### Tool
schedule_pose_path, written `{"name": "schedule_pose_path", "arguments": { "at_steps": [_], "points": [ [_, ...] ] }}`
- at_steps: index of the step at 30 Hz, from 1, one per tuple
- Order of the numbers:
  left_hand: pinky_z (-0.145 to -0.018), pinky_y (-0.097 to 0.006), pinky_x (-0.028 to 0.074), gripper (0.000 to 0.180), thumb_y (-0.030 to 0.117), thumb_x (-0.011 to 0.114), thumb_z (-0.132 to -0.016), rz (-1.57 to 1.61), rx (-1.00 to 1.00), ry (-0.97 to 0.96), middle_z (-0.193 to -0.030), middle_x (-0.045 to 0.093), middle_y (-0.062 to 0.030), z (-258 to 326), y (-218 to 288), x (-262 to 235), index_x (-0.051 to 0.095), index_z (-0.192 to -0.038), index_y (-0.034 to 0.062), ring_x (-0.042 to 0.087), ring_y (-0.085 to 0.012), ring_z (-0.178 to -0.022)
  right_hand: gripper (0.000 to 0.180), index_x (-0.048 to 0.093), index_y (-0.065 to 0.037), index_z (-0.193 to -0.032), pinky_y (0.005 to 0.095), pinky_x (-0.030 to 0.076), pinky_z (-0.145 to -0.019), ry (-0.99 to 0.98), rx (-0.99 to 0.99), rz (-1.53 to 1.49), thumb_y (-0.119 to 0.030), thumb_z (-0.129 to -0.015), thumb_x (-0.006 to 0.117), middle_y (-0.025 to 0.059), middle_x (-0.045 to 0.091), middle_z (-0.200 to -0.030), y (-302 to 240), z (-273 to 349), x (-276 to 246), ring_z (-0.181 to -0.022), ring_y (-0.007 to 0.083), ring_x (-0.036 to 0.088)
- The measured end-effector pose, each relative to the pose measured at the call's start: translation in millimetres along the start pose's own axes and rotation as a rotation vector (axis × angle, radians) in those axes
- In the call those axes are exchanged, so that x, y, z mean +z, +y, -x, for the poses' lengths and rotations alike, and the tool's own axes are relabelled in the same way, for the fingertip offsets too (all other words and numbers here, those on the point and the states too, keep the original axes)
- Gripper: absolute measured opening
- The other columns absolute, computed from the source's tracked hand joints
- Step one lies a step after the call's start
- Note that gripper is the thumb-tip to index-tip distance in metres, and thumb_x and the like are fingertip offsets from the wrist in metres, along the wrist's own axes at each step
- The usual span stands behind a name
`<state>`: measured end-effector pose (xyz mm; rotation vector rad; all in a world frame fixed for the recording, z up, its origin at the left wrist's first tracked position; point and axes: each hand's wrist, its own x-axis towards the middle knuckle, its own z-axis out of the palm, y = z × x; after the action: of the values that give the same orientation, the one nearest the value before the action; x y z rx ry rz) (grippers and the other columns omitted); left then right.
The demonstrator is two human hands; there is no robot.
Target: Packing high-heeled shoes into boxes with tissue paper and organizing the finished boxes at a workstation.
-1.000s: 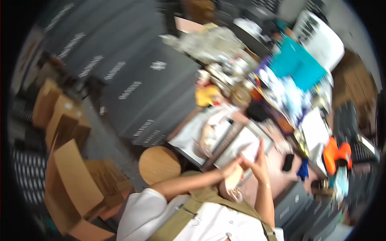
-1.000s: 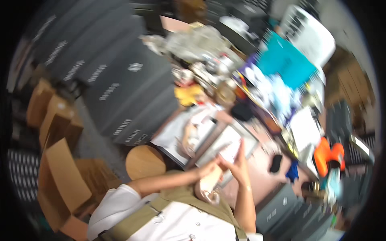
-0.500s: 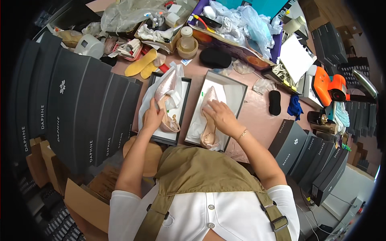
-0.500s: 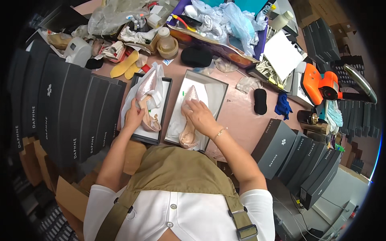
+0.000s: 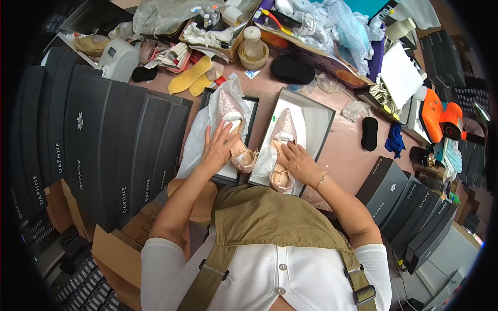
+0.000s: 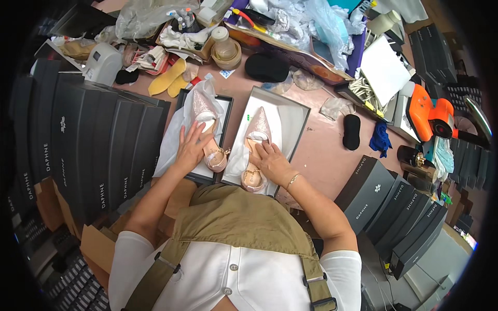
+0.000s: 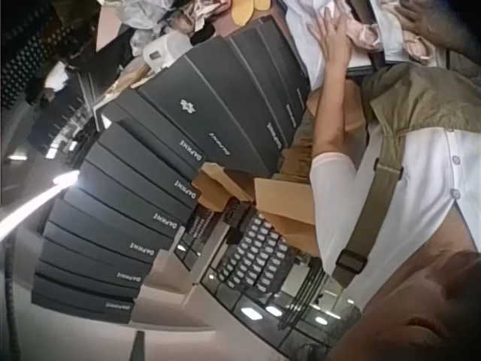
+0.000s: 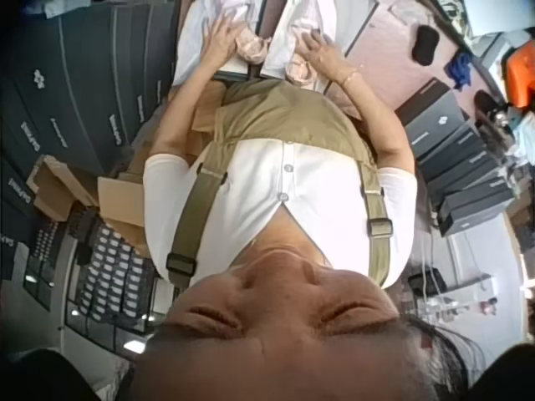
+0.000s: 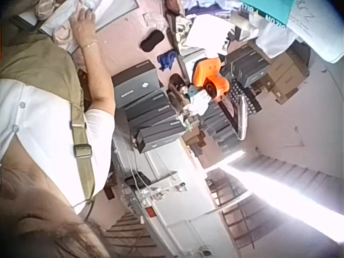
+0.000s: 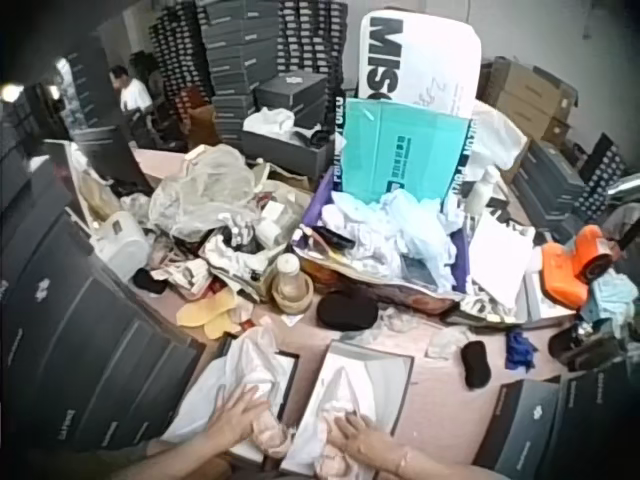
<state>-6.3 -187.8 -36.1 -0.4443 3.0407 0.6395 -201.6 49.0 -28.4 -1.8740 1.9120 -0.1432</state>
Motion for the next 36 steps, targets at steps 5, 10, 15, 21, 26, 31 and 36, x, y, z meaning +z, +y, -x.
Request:
{"name": "schedule_pose_path", "arguments": {
  "at_steps": [5,10,15,21,26,31,36],
  "points": [
    [-0.107,-0.058,0.020,0.033,0.004,0.060,-0.076,0.040,0.173,0.228,-0.116,0.058,-0.0121,-33,8,-50,0.060,-0.109,0.0091,0.044,-0.0301,-0.124,0.024,0.058,-0.008,-0.110,0.0456,0.033,-0.103,0.218,0.044,-0.270,-0.011,-0.087,0.053,0.0108,0.059,-0.107,-1,7,-73,-0.111,0.0278,0.052],
    [-0.082,-0.036,0.046,0.024,0.015,0.061,-0.086,0.610,0.123,0.124,-0.087,0.062,-0.0102,-43,67,-168,0.057,-0.102,-0.0017,0.060,-0.0214,-0.080,0.020,0.057,-0.001,-0.099,0.0310,0.046,-0.068,0.542,0.160,-0.762,-0.019,-0.091,0.057,0.0113,0.058,-0.081,-26,40,-175,-0.073,0.0210,0.057],
    [-0.071,-0.025,0.046,0.034,0.023,0.060,-0.091,1.156,0.057,-0.203,-0.091,0.061,-0.0051,-15,106,-153,0.055,-0.112,-0.0040,0.055,-0.0098,-0.080,0.027,0.057,0.000,-0.099,0.0270,0.043,-0.066,0.456,0.099,-0.977,-0.027,-0.095,0.054,0.0014,0.054,-0.077,-47,56,-170,-0.072,0.0089,0.046],
    [-0.082,-0.025,0.047,0.036,0.022,0.057,-0.092,1.309,0.003,-0.299,-0.104,0.059,-0.0049,6,120,-138,0.053,-0.116,-0.0043,0.055,-0.0091,-0.093,0.029,0.058,0.001,-0.105,0.0244,0.044,-0.073,0.404,0.065,-1.234,-0.026,-0.097,0.050,-0.0015,0.056,-0.087,-65,72,-146,-0.081,0.0062,0.047],
    [-0.083,-0.025,0.046,0.035,0.022,0.056,-0.092,1.349,-0.033,-0.291,-0.105,0.060,-0.0051,8,122,-129,0.053,-0.117,-0.0028,0.055,-0.0092,-0.094,0.032,0.057,0.000,-0.114,0.0245,0.045,-0.081,0.392,0.100,-1.376,-0.026,-0.097,0.049,-0.0004,0.059,-0.097,-69,75,-140,-0.089,0.0067,0.051],
    [-0.084,-0.025,0.046,0.034,0.020,0.052,-0.094,1.502,-0.087,-0.281,-0.106,0.060,-0.0058,2,122,-120,0.052,-0.118,-0.0031,0.056,-0.0103,-0.095,0.034,0.057,0.000,-0.114,0.0240,0.045,-0.080,0.407,0.136,-1.425,-0.028,-0.097,0.050,-0.0003,0.060,-0.097,-65,65,-135,-0.089,0.0064,0.052],
    [-0.081,-0.026,0.049,0.040,0.025,0.045,-0.096,1.612,-0.175,-0.306,-0.103,0.062,-0.0098,-15,116,-114,0.046,-0.124,-0.0033,0.060,-0.0140,-0.093,0.035,0.058,0.000,-0.109,0.0211,0.045,-0.070,0.439,0.240,-1.619,-0.031,-0.097,0.049,-0.0015,0.059,-0.091,-54,50,-123,-0.080,0.0041,0.052]
  ]
}}
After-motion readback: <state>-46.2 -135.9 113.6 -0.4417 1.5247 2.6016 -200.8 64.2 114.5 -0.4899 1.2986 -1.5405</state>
